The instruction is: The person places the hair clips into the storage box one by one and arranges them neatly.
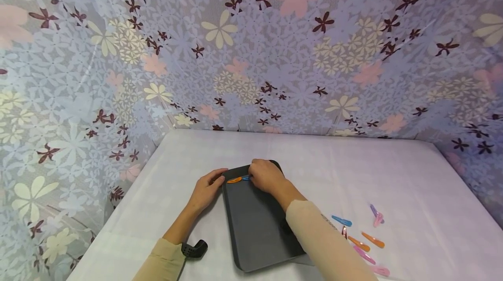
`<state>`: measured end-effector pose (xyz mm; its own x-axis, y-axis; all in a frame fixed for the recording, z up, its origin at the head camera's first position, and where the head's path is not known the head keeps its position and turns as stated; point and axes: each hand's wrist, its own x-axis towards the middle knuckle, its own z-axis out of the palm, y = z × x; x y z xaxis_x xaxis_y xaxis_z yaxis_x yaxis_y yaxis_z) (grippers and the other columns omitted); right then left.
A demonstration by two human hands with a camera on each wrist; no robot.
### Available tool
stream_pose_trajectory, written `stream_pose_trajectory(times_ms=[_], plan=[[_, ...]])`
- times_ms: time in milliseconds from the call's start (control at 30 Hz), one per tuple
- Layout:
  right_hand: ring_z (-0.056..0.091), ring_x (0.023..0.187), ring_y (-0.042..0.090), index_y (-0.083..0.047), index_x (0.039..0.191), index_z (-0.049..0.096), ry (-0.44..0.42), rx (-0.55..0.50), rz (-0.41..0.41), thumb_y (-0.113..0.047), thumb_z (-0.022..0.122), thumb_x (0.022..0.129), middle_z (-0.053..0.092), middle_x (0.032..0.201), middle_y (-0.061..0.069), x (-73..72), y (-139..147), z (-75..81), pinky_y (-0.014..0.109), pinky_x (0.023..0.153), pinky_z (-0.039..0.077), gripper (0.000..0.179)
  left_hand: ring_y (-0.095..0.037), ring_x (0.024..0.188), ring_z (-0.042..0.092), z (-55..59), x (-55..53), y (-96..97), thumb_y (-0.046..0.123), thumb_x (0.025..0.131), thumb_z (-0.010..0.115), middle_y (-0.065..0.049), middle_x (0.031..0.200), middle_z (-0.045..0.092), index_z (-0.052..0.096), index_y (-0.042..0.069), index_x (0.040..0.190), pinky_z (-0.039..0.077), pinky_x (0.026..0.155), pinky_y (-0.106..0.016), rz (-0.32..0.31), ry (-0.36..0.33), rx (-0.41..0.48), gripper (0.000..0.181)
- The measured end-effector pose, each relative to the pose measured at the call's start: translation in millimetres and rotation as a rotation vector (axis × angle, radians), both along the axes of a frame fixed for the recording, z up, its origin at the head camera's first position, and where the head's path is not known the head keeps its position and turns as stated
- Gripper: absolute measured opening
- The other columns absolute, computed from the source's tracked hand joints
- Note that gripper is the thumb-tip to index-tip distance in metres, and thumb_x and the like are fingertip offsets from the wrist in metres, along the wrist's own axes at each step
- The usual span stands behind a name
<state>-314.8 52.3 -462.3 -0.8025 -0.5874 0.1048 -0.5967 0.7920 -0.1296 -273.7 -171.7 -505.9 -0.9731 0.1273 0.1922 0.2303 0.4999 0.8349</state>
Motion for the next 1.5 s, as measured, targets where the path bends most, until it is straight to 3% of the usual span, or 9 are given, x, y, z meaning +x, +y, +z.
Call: stream_pose_trajectory(times_ms=[433,600,700,867,1133,1500], plan=[[0.054,0.068,0.007,-0.016,0.084,0.076,0.071,0.014,-0.032,-0.021,0.068,0.085,0.057,0.076,-0.005,1.0,-3.5,-5.7,0.026,0.062,0.047,0.009,-0.020,0.117,0.059,3.1,3.7,-0.5,0.033,0.097,0.051,0.001,0.126,0.063,0.059,0.027,0.128,0.046,0.100,-0.043,-0.012,-0.004,0.003,0.033],[0.053,0.067,0.007,-0.016,0.083,0.075,0.078,0.004,-0.021,-0.019,0.068,0.085,0.056,0.075,-0.004,0.4,-4.3,-4.8,0.025,0.063,0.047,0.009,-0.022,0.112,0.061,2.9,3.5,-2.3,0.031,0.097,0.049,-0.003,0.124,0.064,0.059,0.022,0.128,0.049,0.094,-0.042,-0.016,0.043,-0.016,0.034],[0.051,0.066,0.007,-0.016,0.082,0.075,0.054,-0.008,-0.015,-0.019,0.067,0.086,0.055,0.075,-0.004,0.7,-2.8,-3.6,0.025,0.061,0.045,0.009,-0.022,0.111,0.061,1.4,3.1,-2.9,0.030,0.097,0.049,-0.005,0.123,0.065,0.059,0.021,0.128,0.050,0.092,-0.041,-0.015,0.061,-0.028,0.034],[0.055,0.071,0.007,-0.016,0.086,0.075,0.004,-0.053,-0.011,-0.021,0.069,0.085,0.060,0.081,-0.004,2.8,2.0,1.3,0.025,0.064,0.048,0.008,-0.021,0.116,0.060,1.3,3.0,-2.3,0.034,0.097,0.050,-0.001,0.126,0.063,0.059,0.026,0.128,0.047,0.097,-0.043,-0.022,0.009,-0.005,0.033],[0.057,0.076,0.010,-0.013,0.099,0.074,-0.118,-0.162,-0.030,-0.022,0.069,0.086,0.060,0.087,-0.002,2.1,13.5,12.9,0.028,0.069,0.050,0.018,-0.020,0.116,0.059,2.1,2.5,-3.6,0.034,0.097,0.050,0.001,0.126,0.063,0.059,0.025,0.128,0.046,0.098,-0.043,-0.015,-0.003,0.001,0.034],[0.057,0.074,0.007,-0.013,0.098,0.075,-0.137,-0.220,-0.007,-0.019,0.069,0.085,0.060,0.083,-0.004,7.9,28.9,27.8,0.026,0.068,0.050,0.015,-0.021,0.115,0.060,2.5,2.9,-2.4,0.033,0.096,0.051,0.000,0.124,0.064,0.059,0.025,0.128,0.046,0.099,-0.044,-0.016,-0.008,0.018,0.033]])
